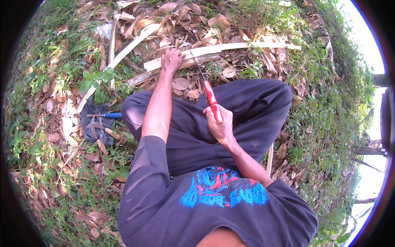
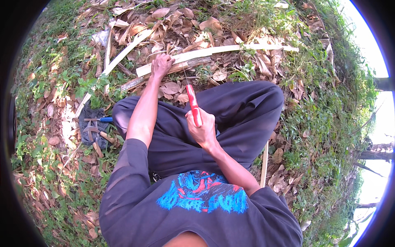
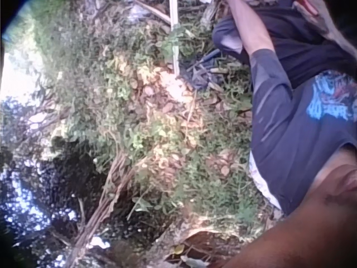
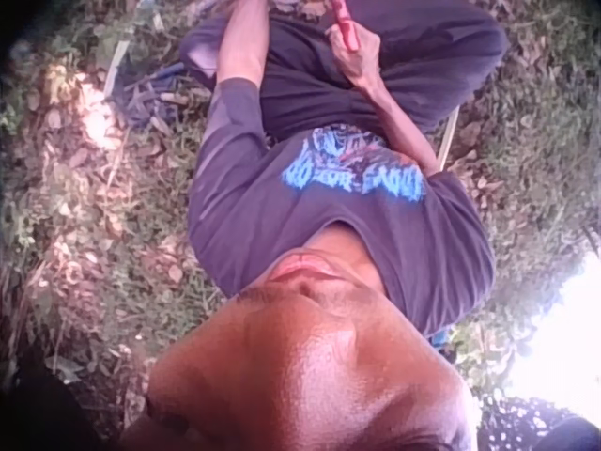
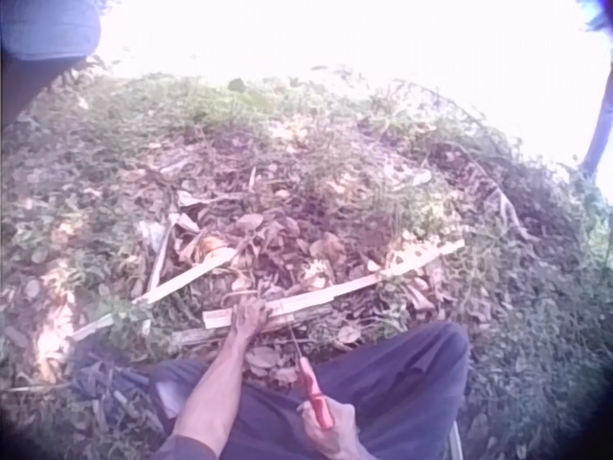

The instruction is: The person sits on the ground and uses a red hand saw to cut a long piece of bamboo into smaller sections. The person holds the bamboo with one hand and saws through it with the other, repeating the process to create multiple pieces.

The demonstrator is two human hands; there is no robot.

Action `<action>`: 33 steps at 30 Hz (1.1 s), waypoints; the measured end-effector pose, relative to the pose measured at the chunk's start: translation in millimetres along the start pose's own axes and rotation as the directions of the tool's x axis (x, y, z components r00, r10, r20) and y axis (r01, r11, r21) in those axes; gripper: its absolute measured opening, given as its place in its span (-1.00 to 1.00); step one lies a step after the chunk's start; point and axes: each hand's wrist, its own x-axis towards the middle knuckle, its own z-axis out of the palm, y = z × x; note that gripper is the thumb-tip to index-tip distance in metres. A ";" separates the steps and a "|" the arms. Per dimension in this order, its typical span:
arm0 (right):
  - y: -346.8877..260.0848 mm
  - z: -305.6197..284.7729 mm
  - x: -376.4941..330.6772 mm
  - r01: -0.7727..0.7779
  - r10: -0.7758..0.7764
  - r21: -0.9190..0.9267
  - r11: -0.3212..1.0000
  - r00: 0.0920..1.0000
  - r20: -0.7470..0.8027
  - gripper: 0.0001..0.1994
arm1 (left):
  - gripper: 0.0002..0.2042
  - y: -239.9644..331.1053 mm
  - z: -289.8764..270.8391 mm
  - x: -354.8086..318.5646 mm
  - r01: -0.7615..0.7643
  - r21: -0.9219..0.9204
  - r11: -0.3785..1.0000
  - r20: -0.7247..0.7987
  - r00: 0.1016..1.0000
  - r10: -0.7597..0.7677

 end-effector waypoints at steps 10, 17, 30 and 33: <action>3.4 13.3 -6.2 0.089 -0.089 0.000 0.996 0.996 0.007 -0.89 | -0.70 -1.6 1.1 -3.6 -0.031 0.000 1.000 -0.062 0.998 0.031; 30.8 -0.5 -6.4 0.022 -0.022 0.018 1.000 1.000 -0.016 -0.83 | -0.69 0.4 1.7 -4.7 -0.055 0.011 0.998 -0.063 0.996 0.056; 56.4 18.0 39.1 0.101 -0.100 0.020 0.995 0.994 -0.040 -0.85 | -0.68 4.1 14.8 -13.1 -0.187 -0.053 0.981 -0.114 0.977 0.180; 61.2 17.5 40.3 0.080 -0.081 -0.016 0.997 0.996 -0.032 -0.85 | -0.60 11.6 9.1 -14.9 -0.216 -0.012 0.976 -0.075 0.974 0.215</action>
